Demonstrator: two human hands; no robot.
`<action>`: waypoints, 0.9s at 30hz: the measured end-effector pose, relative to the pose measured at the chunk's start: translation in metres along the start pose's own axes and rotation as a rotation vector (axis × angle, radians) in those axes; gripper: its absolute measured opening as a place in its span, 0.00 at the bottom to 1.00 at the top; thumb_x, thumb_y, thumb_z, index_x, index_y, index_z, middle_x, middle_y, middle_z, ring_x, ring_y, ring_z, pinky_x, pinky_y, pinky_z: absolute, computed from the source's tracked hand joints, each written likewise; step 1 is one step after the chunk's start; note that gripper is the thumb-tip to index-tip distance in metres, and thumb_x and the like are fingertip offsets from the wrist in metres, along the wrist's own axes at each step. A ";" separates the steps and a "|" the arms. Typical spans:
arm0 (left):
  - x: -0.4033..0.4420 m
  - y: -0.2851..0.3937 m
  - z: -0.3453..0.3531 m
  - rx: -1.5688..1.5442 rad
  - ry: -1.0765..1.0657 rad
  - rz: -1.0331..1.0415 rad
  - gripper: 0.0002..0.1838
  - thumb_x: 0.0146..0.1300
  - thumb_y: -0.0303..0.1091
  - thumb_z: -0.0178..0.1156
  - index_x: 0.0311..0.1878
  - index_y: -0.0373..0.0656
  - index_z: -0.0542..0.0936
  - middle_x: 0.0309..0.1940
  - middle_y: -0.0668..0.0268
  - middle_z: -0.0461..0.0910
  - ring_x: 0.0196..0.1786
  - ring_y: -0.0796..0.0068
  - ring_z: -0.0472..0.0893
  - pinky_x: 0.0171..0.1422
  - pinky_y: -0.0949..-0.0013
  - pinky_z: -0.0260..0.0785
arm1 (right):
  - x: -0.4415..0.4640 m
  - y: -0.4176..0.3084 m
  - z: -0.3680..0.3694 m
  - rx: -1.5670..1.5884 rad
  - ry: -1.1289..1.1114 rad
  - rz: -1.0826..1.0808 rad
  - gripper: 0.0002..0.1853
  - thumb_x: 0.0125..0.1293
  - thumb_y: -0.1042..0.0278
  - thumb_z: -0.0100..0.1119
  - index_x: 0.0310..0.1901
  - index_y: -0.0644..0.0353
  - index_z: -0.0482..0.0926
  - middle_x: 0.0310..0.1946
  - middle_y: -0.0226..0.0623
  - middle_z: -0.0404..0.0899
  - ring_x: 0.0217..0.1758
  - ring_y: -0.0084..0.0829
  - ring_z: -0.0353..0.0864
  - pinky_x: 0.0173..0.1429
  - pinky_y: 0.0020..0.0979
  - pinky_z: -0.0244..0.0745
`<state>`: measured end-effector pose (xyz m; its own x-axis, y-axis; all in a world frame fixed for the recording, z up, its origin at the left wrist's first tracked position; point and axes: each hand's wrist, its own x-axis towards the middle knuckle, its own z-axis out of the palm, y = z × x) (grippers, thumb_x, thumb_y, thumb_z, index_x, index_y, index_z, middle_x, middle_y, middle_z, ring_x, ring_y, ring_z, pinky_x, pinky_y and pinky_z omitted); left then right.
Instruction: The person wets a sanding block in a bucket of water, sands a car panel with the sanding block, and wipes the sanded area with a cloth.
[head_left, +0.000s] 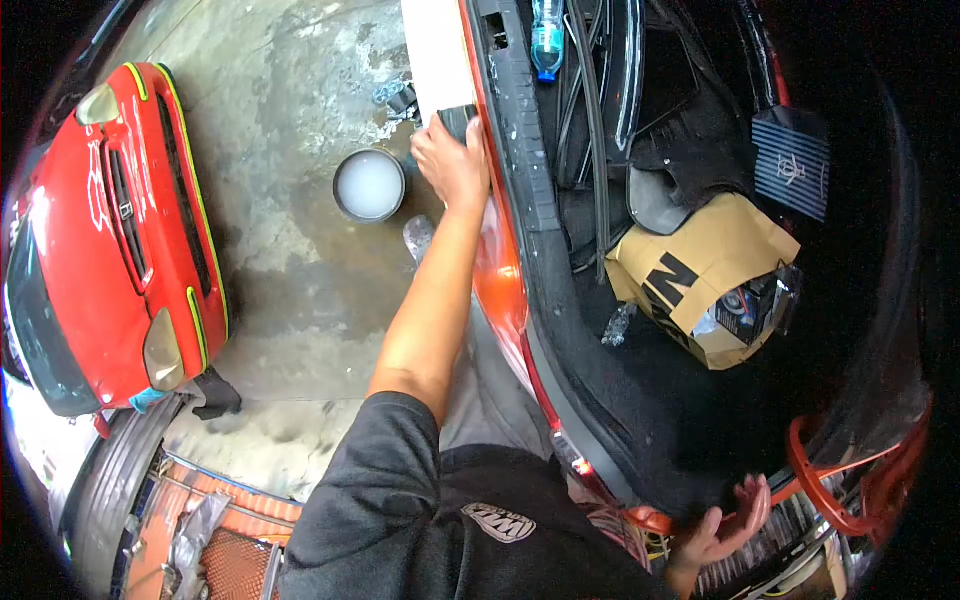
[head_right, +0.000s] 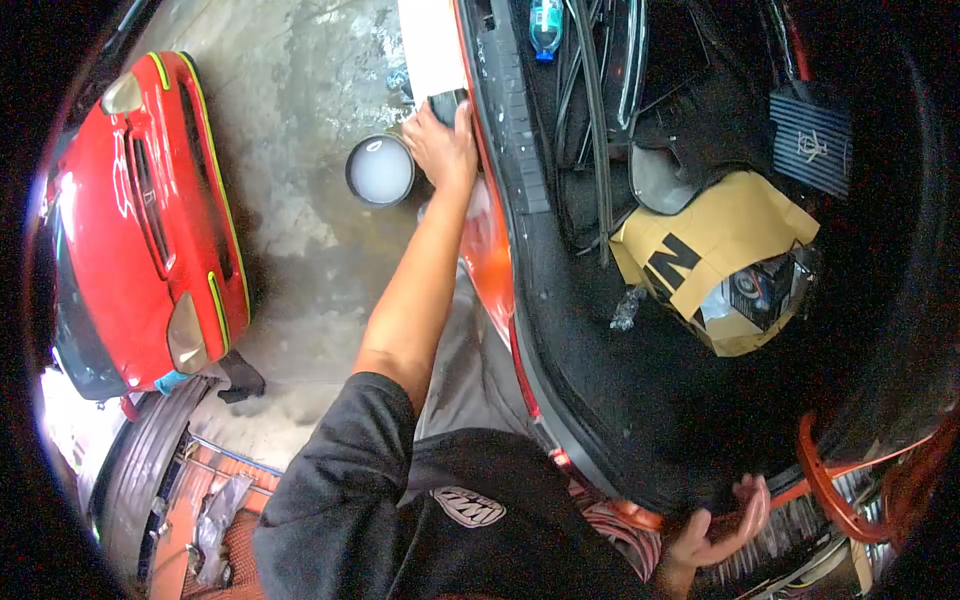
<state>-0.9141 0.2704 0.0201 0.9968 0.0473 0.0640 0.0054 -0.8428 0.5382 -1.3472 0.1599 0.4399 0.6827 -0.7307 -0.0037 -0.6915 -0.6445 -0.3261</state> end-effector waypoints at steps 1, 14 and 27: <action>0.025 0.018 -0.003 -0.020 -0.047 -0.021 0.37 0.63 0.52 0.72 0.66 0.35 0.75 0.55 0.45 0.73 0.62 0.42 0.72 0.68 0.44 0.66 | -0.002 -0.001 0.000 -0.005 -0.013 -0.004 0.37 0.79 0.48 0.54 0.75 0.72 0.61 0.72 0.61 0.65 0.69 0.54 0.72 0.68 0.50 0.74; 0.028 -0.011 0.003 -0.019 -0.046 0.113 0.38 0.64 0.54 0.71 0.63 0.30 0.75 0.54 0.42 0.75 0.62 0.40 0.73 0.68 0.44 0.66 | 0.022 -0.034 0.017 -0.011 0.109 0.022 0.38 0.75 0.47 0.62 0.70 0.76 0.67 0.64 0.57 0.72 0.56 0.48 0.80 0.60 0.44 0.80; 0.117 0.021 0.032 0.008 0.044 0.154 0.33 0.62 0.53 0.72 0.54 0.30 0.79 0.52 0.43 0.77 0.60 0.42 0.74 0.66 0.46 0.67 | 0.019 -0.035 0.015 -0.106 0.008 0.025 0.36 0.78 0.50 0.57 0.72 0.75 0.65 0.69 0.59 0.69 0.62 0.49 0.77 0.64 0.44 0.75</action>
<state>-0.7946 0.2409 0.0116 0.9815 -0.0592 0.1820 -0.1461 -0.8461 0.5127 -1.3071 0.1717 0.4373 0.6634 -0.7483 -0.0024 -0.7295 -0.6461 -0.2246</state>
